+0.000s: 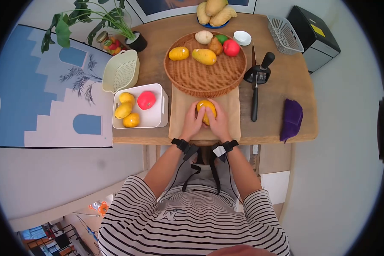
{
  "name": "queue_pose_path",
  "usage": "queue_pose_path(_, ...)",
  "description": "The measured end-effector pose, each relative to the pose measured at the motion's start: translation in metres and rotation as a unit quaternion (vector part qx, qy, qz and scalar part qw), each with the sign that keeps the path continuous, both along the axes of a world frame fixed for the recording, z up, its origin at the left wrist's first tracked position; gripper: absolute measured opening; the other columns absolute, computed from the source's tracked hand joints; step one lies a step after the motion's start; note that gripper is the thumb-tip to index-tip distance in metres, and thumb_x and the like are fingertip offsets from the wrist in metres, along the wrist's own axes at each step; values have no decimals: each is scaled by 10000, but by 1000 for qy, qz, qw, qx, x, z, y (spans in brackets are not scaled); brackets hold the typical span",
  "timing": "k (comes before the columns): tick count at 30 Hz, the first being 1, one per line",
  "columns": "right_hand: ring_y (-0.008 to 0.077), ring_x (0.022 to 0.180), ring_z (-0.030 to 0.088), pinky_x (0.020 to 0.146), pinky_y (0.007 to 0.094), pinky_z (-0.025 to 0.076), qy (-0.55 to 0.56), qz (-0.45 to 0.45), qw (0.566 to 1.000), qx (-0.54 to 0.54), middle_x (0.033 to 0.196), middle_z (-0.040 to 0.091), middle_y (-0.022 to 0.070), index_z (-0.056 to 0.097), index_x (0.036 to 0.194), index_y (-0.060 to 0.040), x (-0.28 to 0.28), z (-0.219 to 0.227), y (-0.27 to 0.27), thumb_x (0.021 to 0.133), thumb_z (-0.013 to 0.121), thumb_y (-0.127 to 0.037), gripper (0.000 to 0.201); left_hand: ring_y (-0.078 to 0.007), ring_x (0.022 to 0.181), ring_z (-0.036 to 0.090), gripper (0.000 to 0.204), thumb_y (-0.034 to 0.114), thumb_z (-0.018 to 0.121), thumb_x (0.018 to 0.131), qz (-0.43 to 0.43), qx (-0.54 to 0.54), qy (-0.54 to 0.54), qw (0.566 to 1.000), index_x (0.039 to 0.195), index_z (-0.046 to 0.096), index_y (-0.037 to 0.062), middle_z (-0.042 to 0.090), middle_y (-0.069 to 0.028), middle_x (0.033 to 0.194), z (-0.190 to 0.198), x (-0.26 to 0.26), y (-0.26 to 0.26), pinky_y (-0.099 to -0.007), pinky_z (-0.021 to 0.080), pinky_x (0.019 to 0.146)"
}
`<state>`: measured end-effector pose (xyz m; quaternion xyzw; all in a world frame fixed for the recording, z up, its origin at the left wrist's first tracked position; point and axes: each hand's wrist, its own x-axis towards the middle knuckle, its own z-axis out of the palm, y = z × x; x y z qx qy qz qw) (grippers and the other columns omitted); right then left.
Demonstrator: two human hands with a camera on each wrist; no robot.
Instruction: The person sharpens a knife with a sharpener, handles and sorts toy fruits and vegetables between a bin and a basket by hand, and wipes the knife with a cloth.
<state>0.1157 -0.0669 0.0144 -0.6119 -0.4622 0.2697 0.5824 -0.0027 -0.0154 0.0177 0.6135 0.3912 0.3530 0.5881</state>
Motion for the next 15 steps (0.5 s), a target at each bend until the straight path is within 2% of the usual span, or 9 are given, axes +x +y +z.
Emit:
queue_pose_path(1,353,1059,591,922,393,460,0,2,1000,4,1128,604,215,566,1227,16,0,2,1,955,564,-243,375,-136,709,648,348,247,519,1007,2,4,0,1000,1252,476,3,609,-105,1021,5,0,0,-243,545,481)
queue_pose_path(3,355,1060,589,920,391,462,3,-3,1000,6,1126,603,217,562,1229,14,-2,-1,2,953,566,-240,375,-151,902,629,340,240,484,1018,-6,47,57,997,1261,472,2,581,-104,1085,9,-2,0,-246,578,561)
queue_pose_path(4,355,1060,589,920,391,462,5,1,1000,7,1126,603,217,562,1229,14,-2,-2,3,953,566,-240,375,-151,902,629,340,240,484,1018,-2,47,59,997,1261,472,2,581,-104,1085,7,-2,0,-246,578,561)
queue_pose_path(6,348,1057,593,921,388,465,-7,0,1000,11,1137,601,217,559,1228,12,-2,-5,2,950,570,-240,374,-161,728,659,355,241,528,1003,6,-2,-46,999,1259,473,1,609,-124,1048,1,-1,-1,-270,576,511)
queue_pose_path(9,330,1041,612,908,378,476,-9,-4,1000,23,1130,618,209,555,1226,10,-1,-10,3,953,570,-243,373,-146,818,647,332,239,485,1021,-3,-20,-42,999,1248,475,-4,606,-106,1041,-2,0,-2,-244,575,534)
queue_pose_path(10,330,1041,612,908,378,476,-13,-2,1000,28,1130,618,209,555,1226,10,-2,-9,1,953,570,-243,373,-146,775,653,333,242,493,1018,-11,-13,-45,999,1240,477,-6,610,-111,1031,-3,-1,-1,-248,574,519)
queue_pose_path(15,265,1012,628,888,345,486,29,0,999,25,1082,647,178,550,1222,11,-2,-4,2,961,571,-260,377,-155,763,662,356,266,505,1013,-6,6,-36,999,1229,476,-15,614,-115,1017,3,0,-1,-256,574,508)
